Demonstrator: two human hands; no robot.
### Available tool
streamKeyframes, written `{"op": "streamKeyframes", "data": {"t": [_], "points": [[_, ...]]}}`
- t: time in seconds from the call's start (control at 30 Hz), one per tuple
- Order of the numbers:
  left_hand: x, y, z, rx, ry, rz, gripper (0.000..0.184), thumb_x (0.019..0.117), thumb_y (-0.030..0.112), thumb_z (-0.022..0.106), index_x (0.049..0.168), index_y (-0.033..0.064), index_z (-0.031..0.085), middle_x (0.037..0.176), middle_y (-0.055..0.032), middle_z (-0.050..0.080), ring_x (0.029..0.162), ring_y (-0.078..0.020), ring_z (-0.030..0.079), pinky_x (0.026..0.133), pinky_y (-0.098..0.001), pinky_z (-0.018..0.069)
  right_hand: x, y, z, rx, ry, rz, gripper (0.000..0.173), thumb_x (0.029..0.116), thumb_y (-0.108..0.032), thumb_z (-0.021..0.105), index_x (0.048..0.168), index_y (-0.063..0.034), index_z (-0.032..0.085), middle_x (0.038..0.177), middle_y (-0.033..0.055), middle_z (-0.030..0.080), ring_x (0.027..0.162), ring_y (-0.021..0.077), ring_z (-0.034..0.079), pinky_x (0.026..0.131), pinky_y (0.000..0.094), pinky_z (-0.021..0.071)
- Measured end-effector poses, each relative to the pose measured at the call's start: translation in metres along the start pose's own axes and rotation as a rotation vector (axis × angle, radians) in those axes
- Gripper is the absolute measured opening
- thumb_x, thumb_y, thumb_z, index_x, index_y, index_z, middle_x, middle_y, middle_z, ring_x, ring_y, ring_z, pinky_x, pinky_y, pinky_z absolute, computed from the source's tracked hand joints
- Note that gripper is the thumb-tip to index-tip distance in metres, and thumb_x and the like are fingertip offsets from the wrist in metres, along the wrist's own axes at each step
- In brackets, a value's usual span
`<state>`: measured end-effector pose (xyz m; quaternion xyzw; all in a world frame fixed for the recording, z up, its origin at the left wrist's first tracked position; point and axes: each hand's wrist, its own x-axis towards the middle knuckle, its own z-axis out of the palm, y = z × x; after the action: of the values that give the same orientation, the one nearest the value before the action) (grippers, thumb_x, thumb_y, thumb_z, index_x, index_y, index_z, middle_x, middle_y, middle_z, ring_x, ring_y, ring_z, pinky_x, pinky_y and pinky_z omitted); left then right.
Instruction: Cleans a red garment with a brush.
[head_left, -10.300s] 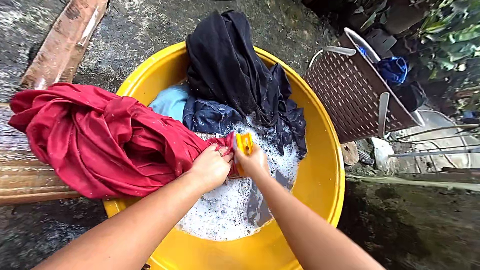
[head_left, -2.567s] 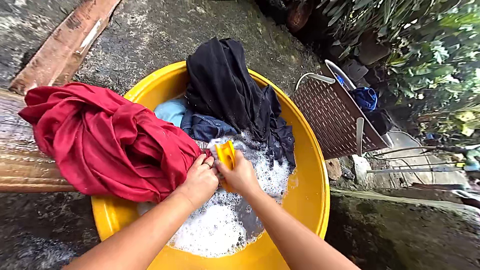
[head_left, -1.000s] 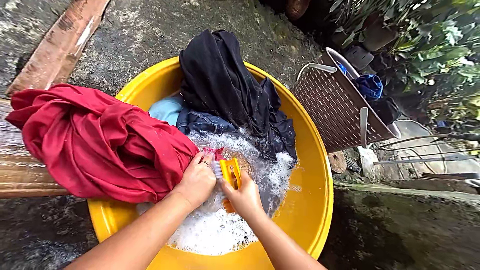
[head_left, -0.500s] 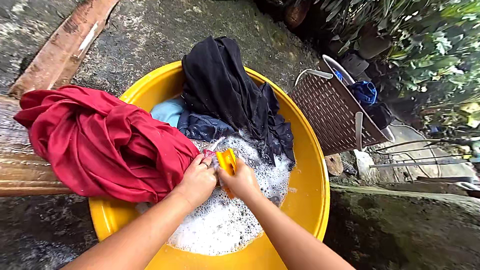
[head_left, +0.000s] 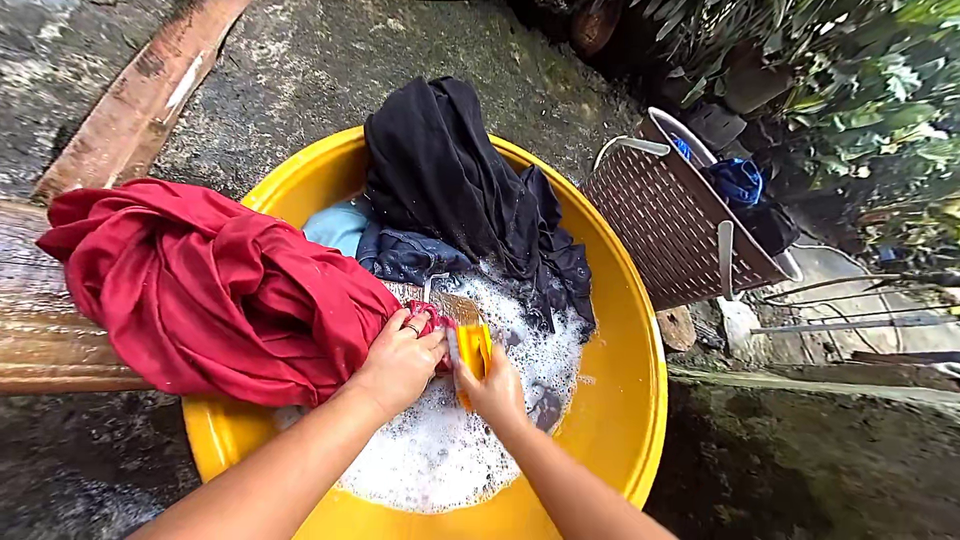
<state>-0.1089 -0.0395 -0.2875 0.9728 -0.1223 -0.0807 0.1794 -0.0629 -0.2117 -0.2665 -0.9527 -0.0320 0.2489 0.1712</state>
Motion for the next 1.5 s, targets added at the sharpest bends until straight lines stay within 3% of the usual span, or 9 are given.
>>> {"op": "streamKeyframes", "data": {"t": [0.2, 0.43, 0.57, 0.73, 0.87, 1.03, 1.17, 1.37, 1.5], "points": [[0.001, 0.0, 0.002, 0.059, 0.036, -0.01, 0.04, 0.0976, 0.003, 0.056, 0.133, 0.0177, 0.07, 0.145, -0.0002, 0.062, 0.142, -0.0294, 0.049, 0.119, -0.055, 0.0306, 0.081, -0.071, -0.02, -0.101, 0.008, -0.086, 0.057, 0.0972, -0.053, 0.065, 0.127, -0.0042, 0.058, 0.108, 0.021, 0.07, 0.104, 0.0387, 0.07, 0.086, 0.0609, 0.0548], [0.005, 0.002, -0.009, -0.052, -0.122, -0.082, 0.042, 0.1033, 0.008, 0.049, 0.141, 0.0199, 0.064, 0.154, -0.0016, 0.053, 0.15, -0.0289, 0.038, 0.124, -0.055, 0.0201, 0.011, 0.073, -0.005, -0.126, 0.094, -0.02, 0.063, 0.0949, -0.043, 0.068, 0.137, 0.002, 0.056, 0.12, 0.0224, 0.07, 0.112, 0.0372, 0.069, 0.097, 0.0562, 0.0539], [-0.001, -0.002, -0.012, -0.104, -0.096, -0.026, 0.038, 0.1051, 0.021, 0.051, 0.141, 0.0202, 0.064, 0.156, -0.0039, 0.051, 0.151, -0.0307, 0.035, 0.124, -0.0555, 0.0184, 0.035, 0.103, -0.04, 0.161, 0.335, 0.355, 0.065, 0.0981, -0.038, 0.069, 0.142, 0.0055, 0.049, 0.124, 0.0312, 0.065, 0.119, 0.0451, 0.063, 0.102, 0.0609, 0.0484], [-0.029, -0.004, -0.024, -0.277, 0.68, 0.169, 0.03, 0.0958, 0.019, 0.055, 0.112, 0.0127, 0.079, 0.129, -0.0065, 0.071, 0.128, -0.0276, 0.062, 0.11, -0.0453, 0.0478, 0.042, 0.094, -0.015, 0.165, 0.168, 0.613, 0.068, 0.1012, -0.033, 0.064, 0.152, 0.0035, 0.037, 0.139, 0.0289, 0.058, 0.129, 0.0391, 0.059, 0.108, 0.0531, 0.0477], [-0.059, -0.024, -0.082, -0.099, 0.963, -0.137, 0.028, 0.0993, 0.021, 0.056, 0.115, 0.0125, 0.078, 0.13, -0.008, 0.071, 0.13, -0.0332, 0.057, 0.11, -0.0528, 0.041, 0.008, 0.036, -0.005, 0.447, 0.242, 0.192, 0.057, 0.091, -0.022, 0.076, 0.137, 0.0031, 0.054, 0.113, 0.0248, 0.068, 0.105, 0.0355, 0.068, 0.093, 0.0558, 0.0535], [-0.09, -0.067, -0.109, -0.008, 0.623, -0.815, 0.086, 0.0895, 0.064, 0.061, 0.158, 0.0154, 0.041, 0.166, -0.0227, 0.026, 0.153, -0.0523, 0.014, 0.115, -0.079, 0.0088, -0.051, -0.095, 0.002, 0.474, 0.185, -0.402, 0.055, 0.0854, -0.029, 0.079, 0.129, -0.0008, 0.06, 0.101, 0.0136, 0.072, 0.089, 0.0256, 0.072, 0.078, 0.0506, 0.0607], [-0.097, -0.081, -0.082, 0.037, 0.599, -0.816, 0.058, 0.0869, 0.037, 0.074, 0.131, 0.0, 0.064, 0.147, -0.0271, 0.049, 0.138, -0.0521, 0.041, 0.108, -0.0754, 0.0278, -0.043, -0.133, 0.038, 0.194, 0.273, -0.66, 0.059, 0.085, -0.038, 0.082, 0.126, 0.0, 0.065, 0.106, 0.0178, 0.071, 0.089, 0.0323, 0.073, 0.072, 0.0517, 0.0611], [-0.088, -0.082, -0.071, 0.129, 0.56, -0.727, 0.045, 0.0832, 0.03, 0.079, 0.113, -0.0017, 0.069, 0.121, -0.0281, 0.062, 0.116, -0.0525, 0.056, 0.09, -0.0694, 0.0429, 0.027, 0.007, -0.006, -0.045, 0.102, 0.076, 0.061, 0.0975, -0.043, 0.066, 0.139, 0.0002, 0.054, 0.121, 0.0265, 0.068, 0.113, 0.0438, 0.068, 0.094, 0.0633, 0.0526], [-0.083, -0.083, -0.066, 0.146, 0.559, -0.654, 0.043, 0.0807, 0.033, 0.077, 0.101, -0.0042, 0.069, 0.109, -0.0273, 0.066, 0.11, -0.0506, 0.061, 0.086, -0.068, 0.0455, 0.019, -0.028, -0.04, 0.138, 0.124, 0.153, 0.06, 0.0997, -0.043, 0.065, 0.138, 0.0014, 0.052, 0.112, 0.0271, 0.069, 0.107, 0.0435, 0.069, 0.092, 0.062, 0.0539]]}}
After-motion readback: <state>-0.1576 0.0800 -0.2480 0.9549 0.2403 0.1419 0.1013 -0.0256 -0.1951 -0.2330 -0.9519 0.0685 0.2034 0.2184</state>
